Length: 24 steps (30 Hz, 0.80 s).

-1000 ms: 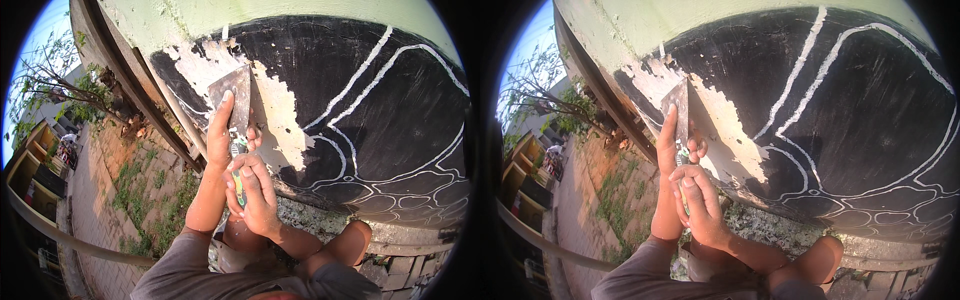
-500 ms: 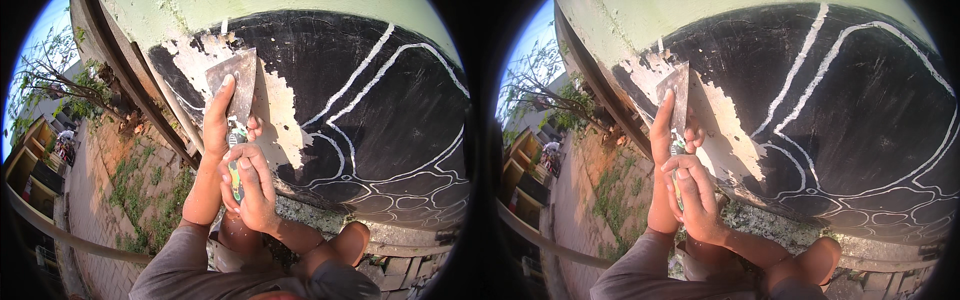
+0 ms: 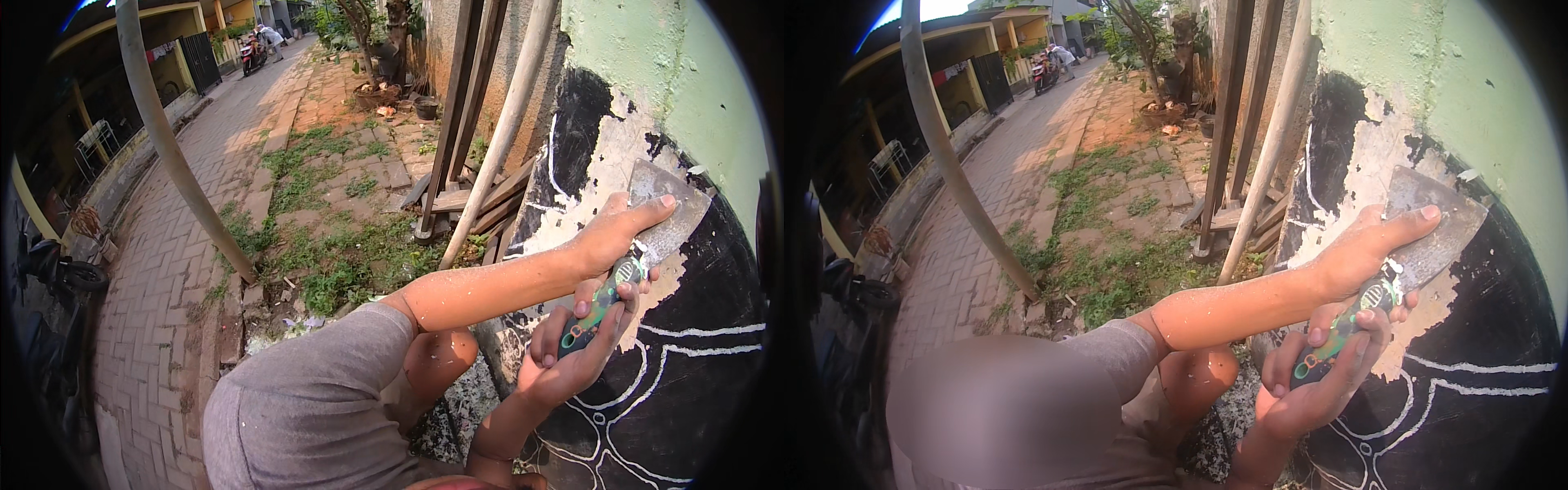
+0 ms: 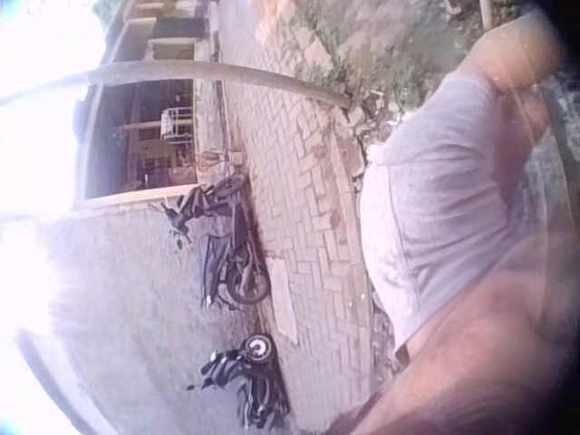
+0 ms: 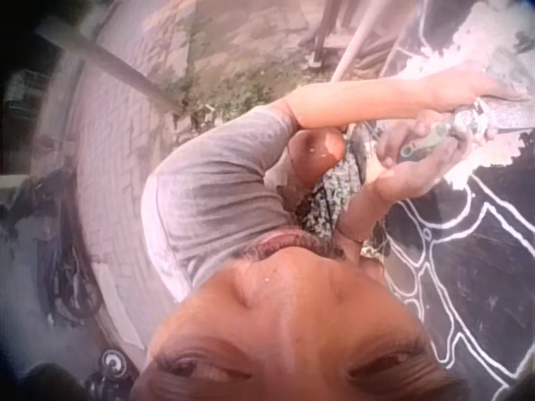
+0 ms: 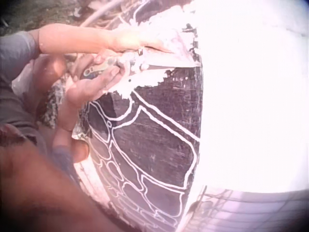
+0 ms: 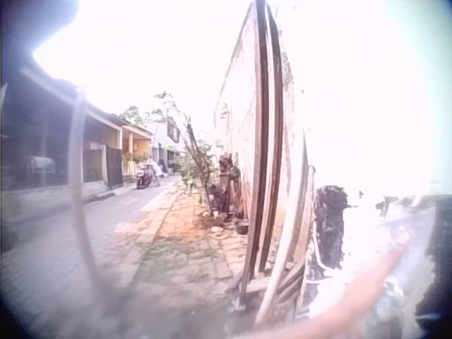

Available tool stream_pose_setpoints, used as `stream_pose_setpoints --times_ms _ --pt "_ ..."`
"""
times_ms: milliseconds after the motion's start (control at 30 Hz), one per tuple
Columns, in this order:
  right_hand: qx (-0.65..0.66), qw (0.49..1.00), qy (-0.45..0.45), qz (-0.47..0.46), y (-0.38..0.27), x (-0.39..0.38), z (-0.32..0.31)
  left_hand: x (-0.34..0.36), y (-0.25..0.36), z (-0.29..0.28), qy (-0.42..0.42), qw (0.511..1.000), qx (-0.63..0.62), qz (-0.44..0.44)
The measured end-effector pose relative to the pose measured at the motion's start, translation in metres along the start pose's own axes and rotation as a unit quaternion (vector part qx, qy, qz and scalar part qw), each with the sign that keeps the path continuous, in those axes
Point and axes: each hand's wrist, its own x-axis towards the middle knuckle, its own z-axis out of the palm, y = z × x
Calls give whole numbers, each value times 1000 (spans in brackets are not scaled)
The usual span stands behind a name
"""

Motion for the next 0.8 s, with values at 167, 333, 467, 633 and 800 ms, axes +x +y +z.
stream_pose_setpoints --times_ms 167,333,467,633,800 --pt "74 993 77 44 -5 -16 -13 -4 -29 12 -6 1000 -15 10" --pt "41 998 48 26 -16 10 -10 10 1 23 -14 1000 -8 11" --pt "70 995 54 52 -8 -20 -12 -4 -42 8 17 1000 14 9" --pt "90 994 15 64 -14 -4 0 1 -12 11 -7 999 18 32" --pt "51 992 99 64 -7 -9 -2 -1 -20 9 -8 1000 18 -9"
